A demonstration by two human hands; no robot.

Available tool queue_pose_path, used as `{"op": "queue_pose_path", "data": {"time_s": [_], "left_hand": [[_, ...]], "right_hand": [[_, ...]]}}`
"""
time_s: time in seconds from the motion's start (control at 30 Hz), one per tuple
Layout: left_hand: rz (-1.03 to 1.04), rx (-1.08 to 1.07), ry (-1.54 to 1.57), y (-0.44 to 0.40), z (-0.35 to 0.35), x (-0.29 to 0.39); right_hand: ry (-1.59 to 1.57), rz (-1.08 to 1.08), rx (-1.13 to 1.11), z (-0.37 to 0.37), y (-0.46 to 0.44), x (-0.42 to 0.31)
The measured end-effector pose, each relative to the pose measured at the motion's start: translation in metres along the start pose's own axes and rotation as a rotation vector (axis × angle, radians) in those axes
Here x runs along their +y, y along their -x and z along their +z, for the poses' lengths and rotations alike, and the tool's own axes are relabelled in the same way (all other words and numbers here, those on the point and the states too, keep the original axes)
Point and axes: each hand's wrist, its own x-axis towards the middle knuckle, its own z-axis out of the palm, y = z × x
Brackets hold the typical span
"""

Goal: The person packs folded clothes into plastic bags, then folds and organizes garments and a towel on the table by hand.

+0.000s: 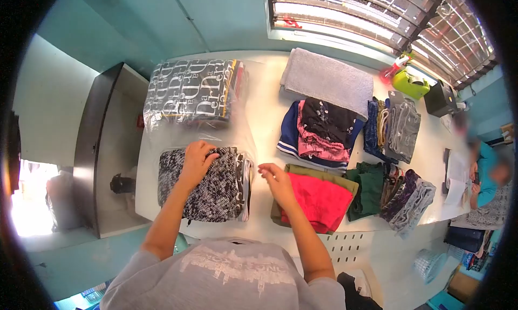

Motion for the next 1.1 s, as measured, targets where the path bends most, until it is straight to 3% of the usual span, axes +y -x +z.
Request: {"op": "queue_pose_path", "data": {"time_s": [0.1, 0.2, 0.3, 0.4, 0.47, 0.6, 0.7, 0.8, 0.83, 0.97, 1.1], "left_hand": [[-0.037, -0.024, -0.048, 0.000, 0.020, -0.005], [-0.037, 0.113, -0.188, -0.002, 0.021, 0.006], [-0.040, 0.157, -0.148, 0.005, -0.015, 0.028], [-0.020, 0.008, -0.158, 0.029, -0.034, 0.039], [-0.060, -0.136, -0.165, 0.043, -0.026, 0.040], [-0.119, -0.219, -0.196, 0.059, 0.021, 0.020], [-0.150, -0.265, -0.177, 0.053, 0.025, 0.017], [-0.147, -0.256, -0.179, 0.056, 0.027, 0.012], [-0.144, -0.252, -0.182, 0.057, 0.028, 0.012], [-0.137, -0.229, -0.195, 0.058, 0.029, 0.013], [-0.115, -0.193, -0.187, 0.059, 0.033, 0.010]], "right_hand": [[-0.037, -0.100, 0.102, -0.030, -0.018, 0.008], [0.043, -0.208, 0.240, -0.074, -0.031, -0.009], [0.055, -0.235, 0.439, -0.126, -0.047, -0.020], [0.284, -0.320, 0.694, -0.200, -0.075, -0.010], [0.284, -0.267, 0.747, -0.230, -0.094, -0.009], [0.560, -0.146, 0.767, -0.267, -0.145, -0.001], [0.983, -0.065, 0.881, -0.281, -0.179, 0.003], [1.112, 0.169, 0.963, -0.269, -0.197, -0.018], [1.098, 0.223, 0.938, -0.262, -0.199, -0.026], [1.106, 0.099, 0.907, -0.260, -0.223, -0.006], [1.083, 0.202, 0.764, -0.262, -0.217, -0.048]]}}
